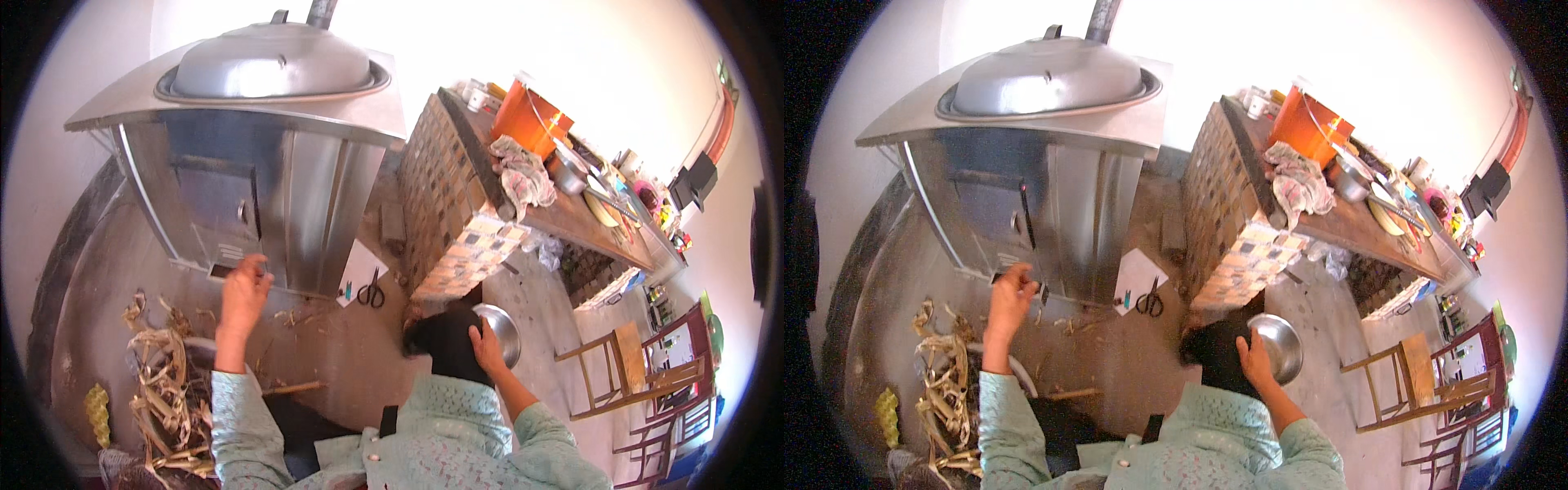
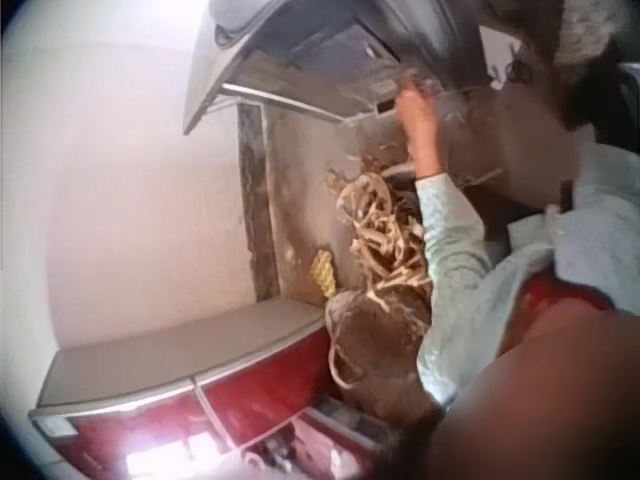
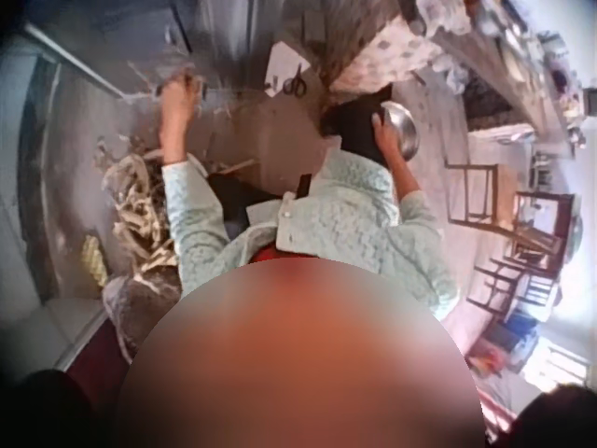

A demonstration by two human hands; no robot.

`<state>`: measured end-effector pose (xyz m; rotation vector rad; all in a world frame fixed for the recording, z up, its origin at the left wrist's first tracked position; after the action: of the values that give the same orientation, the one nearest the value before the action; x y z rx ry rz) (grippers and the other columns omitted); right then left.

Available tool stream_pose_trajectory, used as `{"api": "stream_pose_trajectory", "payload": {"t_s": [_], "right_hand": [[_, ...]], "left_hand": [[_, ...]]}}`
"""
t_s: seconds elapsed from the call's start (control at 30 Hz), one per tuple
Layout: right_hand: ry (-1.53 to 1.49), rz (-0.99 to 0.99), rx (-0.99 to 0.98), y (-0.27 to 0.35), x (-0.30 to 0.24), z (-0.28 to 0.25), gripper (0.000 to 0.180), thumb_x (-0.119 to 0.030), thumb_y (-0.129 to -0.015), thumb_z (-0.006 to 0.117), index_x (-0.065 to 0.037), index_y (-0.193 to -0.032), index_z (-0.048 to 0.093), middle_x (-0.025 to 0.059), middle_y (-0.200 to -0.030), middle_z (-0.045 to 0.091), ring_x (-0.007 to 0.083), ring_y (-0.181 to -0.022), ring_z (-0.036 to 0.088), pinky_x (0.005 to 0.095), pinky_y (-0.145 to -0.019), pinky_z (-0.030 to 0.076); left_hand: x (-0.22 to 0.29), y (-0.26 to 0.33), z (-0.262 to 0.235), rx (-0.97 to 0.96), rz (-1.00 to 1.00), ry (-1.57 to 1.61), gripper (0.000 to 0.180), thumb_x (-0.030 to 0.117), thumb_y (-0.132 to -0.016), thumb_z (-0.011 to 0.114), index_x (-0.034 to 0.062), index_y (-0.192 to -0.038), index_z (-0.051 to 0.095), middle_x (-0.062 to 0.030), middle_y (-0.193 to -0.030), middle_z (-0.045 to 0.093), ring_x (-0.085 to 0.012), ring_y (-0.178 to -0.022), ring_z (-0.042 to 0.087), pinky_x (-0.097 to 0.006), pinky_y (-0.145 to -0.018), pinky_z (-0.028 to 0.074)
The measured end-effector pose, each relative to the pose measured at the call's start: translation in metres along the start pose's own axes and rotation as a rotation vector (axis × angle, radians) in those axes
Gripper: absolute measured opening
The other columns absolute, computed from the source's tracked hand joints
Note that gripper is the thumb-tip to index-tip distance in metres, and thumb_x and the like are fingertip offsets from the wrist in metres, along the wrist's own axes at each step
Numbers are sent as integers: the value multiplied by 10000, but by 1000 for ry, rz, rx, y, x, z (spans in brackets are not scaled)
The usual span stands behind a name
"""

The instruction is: The person sits on the floor and uses scissors to cut dried corn stalks into smaller pieces, placing them into a metal bowl. They then open a metal stove door and add the cut pieces into the firebox before closing the door.

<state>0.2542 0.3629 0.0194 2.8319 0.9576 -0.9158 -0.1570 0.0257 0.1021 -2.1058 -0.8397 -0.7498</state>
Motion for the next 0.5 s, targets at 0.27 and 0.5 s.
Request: {"api": "stream_pose_trajectory", "payload": {"t_s": [0.27,0.5], "right_hand": [[162,-313,-246,-64,-37,-48,389,-285,-844,604,-56,-1157,567,196,-818,645,325,-771,630,391,-724,489],[-249,-175,59,-175,-91,-125,335,-192,-853,597,0,-1126,574,118,-777,652,152,-686,613,282,-647,484]], "left_hand": [[20,176,45,-484,-19,-445,374,269,-702,705,67,-981,560,-110,-868,593,-320,-849,568,-434,-750,440],[50,204,14,-395,-76,-585,296,288,-683,715,67,-842,598,-81,-853,585,-262,-897,542,-398,-876,366]]}}
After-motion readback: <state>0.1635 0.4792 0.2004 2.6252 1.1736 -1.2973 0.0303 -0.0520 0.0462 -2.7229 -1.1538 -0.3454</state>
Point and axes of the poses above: each hand's wrist, its own y-axis away from the middle knuckle, its own z-axis out of the palm, x = y × z, the point moved 8 cm from there along -y, towards the middle knuckle
